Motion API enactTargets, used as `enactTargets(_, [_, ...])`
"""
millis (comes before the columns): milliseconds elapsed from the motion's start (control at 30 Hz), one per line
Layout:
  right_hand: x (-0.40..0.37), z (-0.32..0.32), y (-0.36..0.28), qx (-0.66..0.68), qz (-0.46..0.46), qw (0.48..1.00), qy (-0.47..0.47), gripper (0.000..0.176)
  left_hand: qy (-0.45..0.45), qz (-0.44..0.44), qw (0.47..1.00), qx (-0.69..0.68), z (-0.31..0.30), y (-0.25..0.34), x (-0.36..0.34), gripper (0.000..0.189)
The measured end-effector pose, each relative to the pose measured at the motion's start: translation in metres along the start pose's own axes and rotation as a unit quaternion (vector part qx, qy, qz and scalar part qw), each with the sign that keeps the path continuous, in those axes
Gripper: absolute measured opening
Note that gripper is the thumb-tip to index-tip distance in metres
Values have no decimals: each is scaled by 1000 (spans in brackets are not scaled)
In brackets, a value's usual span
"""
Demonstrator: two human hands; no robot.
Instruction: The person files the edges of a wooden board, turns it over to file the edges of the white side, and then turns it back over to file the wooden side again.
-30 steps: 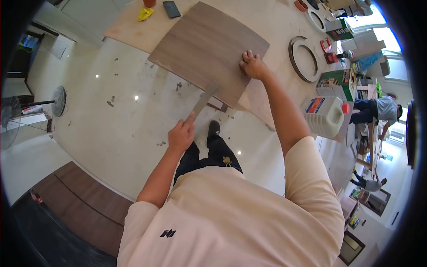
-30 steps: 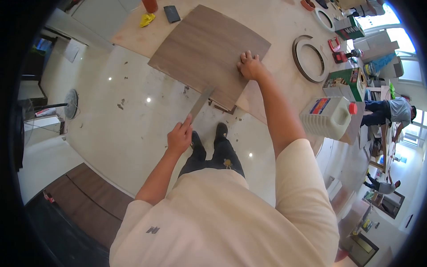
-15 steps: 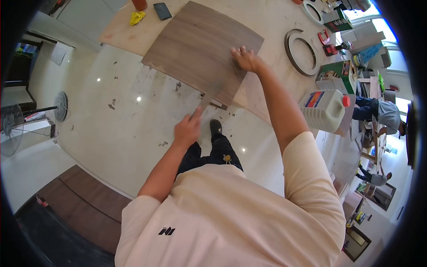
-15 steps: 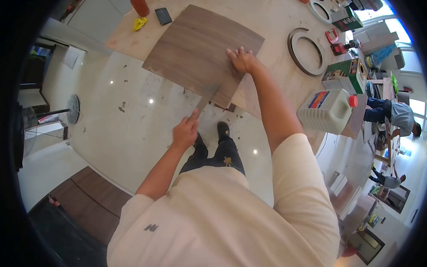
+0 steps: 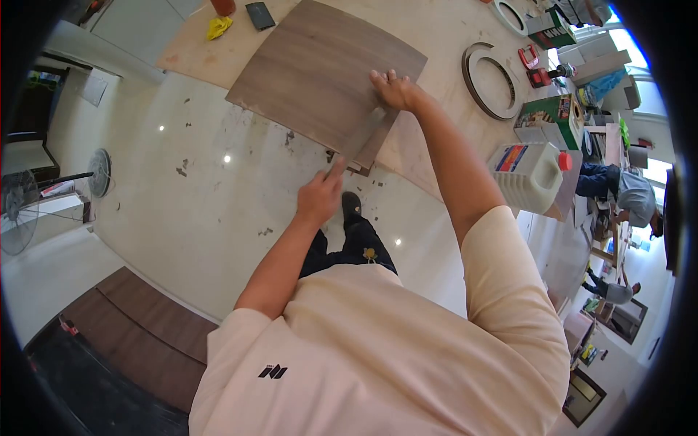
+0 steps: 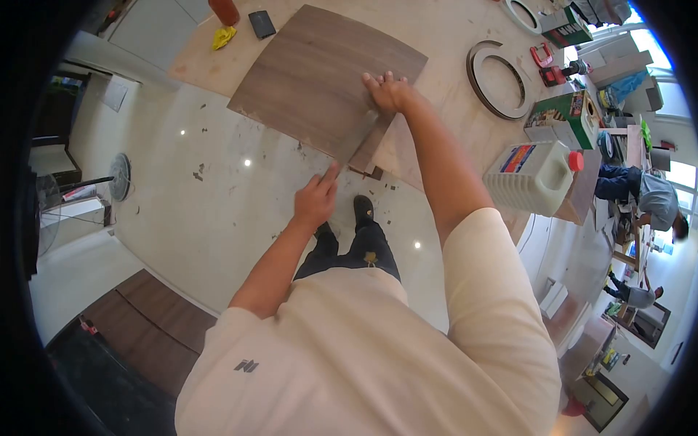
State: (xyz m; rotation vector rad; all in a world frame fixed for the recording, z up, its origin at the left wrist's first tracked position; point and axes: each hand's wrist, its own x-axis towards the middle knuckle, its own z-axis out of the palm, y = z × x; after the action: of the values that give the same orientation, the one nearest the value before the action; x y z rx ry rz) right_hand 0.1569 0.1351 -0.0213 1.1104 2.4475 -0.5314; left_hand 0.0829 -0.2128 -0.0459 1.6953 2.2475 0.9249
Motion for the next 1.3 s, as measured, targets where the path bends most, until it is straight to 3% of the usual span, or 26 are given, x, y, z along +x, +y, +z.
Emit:
enactTargets(67, [-7,-8,-2,-21,-28,999,-2,58,-24,0,1000,15,2,16,24,53])
enactTargets(133, [-27,-27,-13,-70,-83,994,-20,58,9,-1,1000,16,-1,4,4,54])
enactTargets(300, [-35,-29,-25,-52,-43,997,-28,55,13,-65,998,-4,-16,-33,-63,52])
enactTargets(433, [-24,-22,-18,-96,-65,993,-24,54,22,-21,1000,2,6,-3,4,52])
enactTargets(533, [-12,-14,-14,30,34,999,7,54,18,-5,1000,24,5,1,15,53])
enactTargets(633, [-25,-23,-15,-87,-71,993,-23,54,27,-36,999,22,-7,-24,-25,52])
enactTargets(733, [-23,-21,-19,-116,-68,990,-33,54,28,-45,999,8,-6,-34,-46,51])
enactTargets(867, [-23,-20,-20,-59,-40,997,-18,58,45,-11,999,16,14,-5,19,51])
enactTargets(967, [2,-2,1,15,-8,1000,10,68,23,-6,999,32,9,-1,28,52])
enactTargets(1133, [-33,-25,-16,37,-62,997,4,85,26,-55,998,9,-8,-38,-36,52])
enactTargets(1233, [-44,-39,-38,68,37,997,-15,77,43,-29,999,-3,2,-21,-5,52])
enactTargets(1300, [-58,-52,-44,55,21,998,-30,74,52,-4,999,2,4,-14,17,51])
